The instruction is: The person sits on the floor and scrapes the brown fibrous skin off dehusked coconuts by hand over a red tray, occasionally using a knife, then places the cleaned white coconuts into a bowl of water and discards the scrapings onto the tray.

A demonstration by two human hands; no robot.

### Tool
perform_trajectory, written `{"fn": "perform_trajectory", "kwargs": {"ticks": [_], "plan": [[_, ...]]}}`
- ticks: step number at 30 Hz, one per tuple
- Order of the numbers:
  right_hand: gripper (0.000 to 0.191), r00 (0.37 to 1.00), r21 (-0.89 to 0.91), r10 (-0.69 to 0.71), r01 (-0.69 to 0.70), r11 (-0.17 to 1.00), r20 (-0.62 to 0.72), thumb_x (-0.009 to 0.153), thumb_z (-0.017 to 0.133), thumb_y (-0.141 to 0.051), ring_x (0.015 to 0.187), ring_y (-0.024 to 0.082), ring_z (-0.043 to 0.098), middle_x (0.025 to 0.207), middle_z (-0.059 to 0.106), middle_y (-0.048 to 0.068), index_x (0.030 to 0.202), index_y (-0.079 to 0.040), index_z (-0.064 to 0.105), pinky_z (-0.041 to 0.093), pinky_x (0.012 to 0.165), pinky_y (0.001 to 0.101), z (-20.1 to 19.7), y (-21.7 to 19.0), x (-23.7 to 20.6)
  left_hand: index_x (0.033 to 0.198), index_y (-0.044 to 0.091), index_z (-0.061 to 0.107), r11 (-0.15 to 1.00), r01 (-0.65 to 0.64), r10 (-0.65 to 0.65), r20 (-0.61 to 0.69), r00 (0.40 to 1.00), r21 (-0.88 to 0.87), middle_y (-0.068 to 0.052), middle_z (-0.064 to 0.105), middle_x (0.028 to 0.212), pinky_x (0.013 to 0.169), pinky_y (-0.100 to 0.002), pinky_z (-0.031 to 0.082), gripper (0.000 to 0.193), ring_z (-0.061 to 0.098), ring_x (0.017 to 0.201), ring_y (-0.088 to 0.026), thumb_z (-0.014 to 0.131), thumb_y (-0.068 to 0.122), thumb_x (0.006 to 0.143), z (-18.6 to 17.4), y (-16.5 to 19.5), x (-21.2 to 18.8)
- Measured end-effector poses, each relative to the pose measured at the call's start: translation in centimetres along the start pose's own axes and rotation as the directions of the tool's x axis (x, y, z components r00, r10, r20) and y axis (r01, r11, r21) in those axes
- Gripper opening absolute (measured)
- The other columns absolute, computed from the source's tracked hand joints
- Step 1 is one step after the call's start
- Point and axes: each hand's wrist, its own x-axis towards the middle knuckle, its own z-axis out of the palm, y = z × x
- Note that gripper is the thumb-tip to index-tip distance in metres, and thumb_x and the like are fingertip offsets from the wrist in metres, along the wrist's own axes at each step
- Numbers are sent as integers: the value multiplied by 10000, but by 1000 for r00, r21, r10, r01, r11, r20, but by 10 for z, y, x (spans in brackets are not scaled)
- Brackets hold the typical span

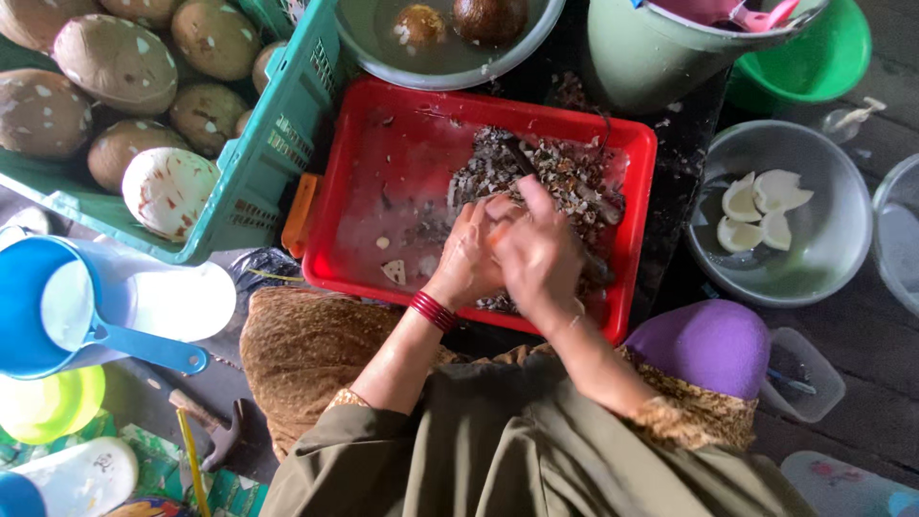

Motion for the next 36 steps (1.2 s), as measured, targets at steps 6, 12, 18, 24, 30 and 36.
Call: {"fn": "perform_trajectory", "kwargs": {"ticks": [6, 12, 18, 24, 30, 36], "plan": [[333, 253, 329, 814, -941, 81, 523, 1017, 743, -344, 1206, 226, 520, 1414, 538, 122, 1253, -152, 606, 424, 1000, 408, 13, 80, 39, 1425, 105, 504, 993, -91, 91, 12, 996, 72, -175, 573, 1379, 1109, -452, 486, 962, 544, 1298, -382, 868, 233, 544, -7, 9, -1], [322, 987, 192, 159, -149, 970, -39, 999, 634, -268, 1085, 214, 706, 1201, 718, 86, 1176, -8, 700, 562, 979, 341, 5, 22, -4, 1467, 122, 523, 998, 54, -55, 16, 998, 45, -151, 606, 1371, 1070, -441, 503, 854, 574, 1231, -334, 892, 365, 736, 2, 1, 2], [304, 733, 562, 553, -670, 484, 396, 1042, 562, -270, 1010, 238, 724, 1136, 766, 163, 1072, -66, 785, 556, 917, 329, 11, 43, 25, 1334, 89, 580, 996, 92, -92, 20, 996, 21, -198, 621, 1233, 1001, -469, 486, 894, 563, 1160, -370, 901, 324, 534, 0, 7, 3], [362, 981, 193, 196, -190, 963, -11, 1104, 529, -307, 1296, 212, 598, 1301, 677, 166, 1185, -41, 760, 511, 1047, 363, 2, 20, 7, 1364, 108, 577, 994, 98, -98, 1, 995, 39, -171, 671, 1245, 1029, -479, 495, 769, 579, 1191, -369, 849, 297, 670, 7, 5, 4], [291, 966, 117, 221, -237, 964, 135, 1089, 579, -223, 1391, 327, 517, 865, 723, 97, 1205, -68, 797, 431, 1081, 406, -8, 12, 26, 1365, 71, 548, 999, 45, -44, -7, 999, 26, -229, 632, 1229, 998, -477, 505, 829, 578, 1152, -391, 855, 269, 621, 10, -6, 1], [222, 994, 87, 48, -57, 995, 97, 982, 664, -254, 1324, 285, 581, 1487, 565, 230, 1043, -106, 818, 513, 1018, 373, -10, 20, 42, 1239, 143, 588, 989, 2, -14, 81, 997, 147, -131, 678, 1136, 968, -487, 487, 774, 598, 1080, -357, 925, 391, 588, 10, -3, 8]]}}
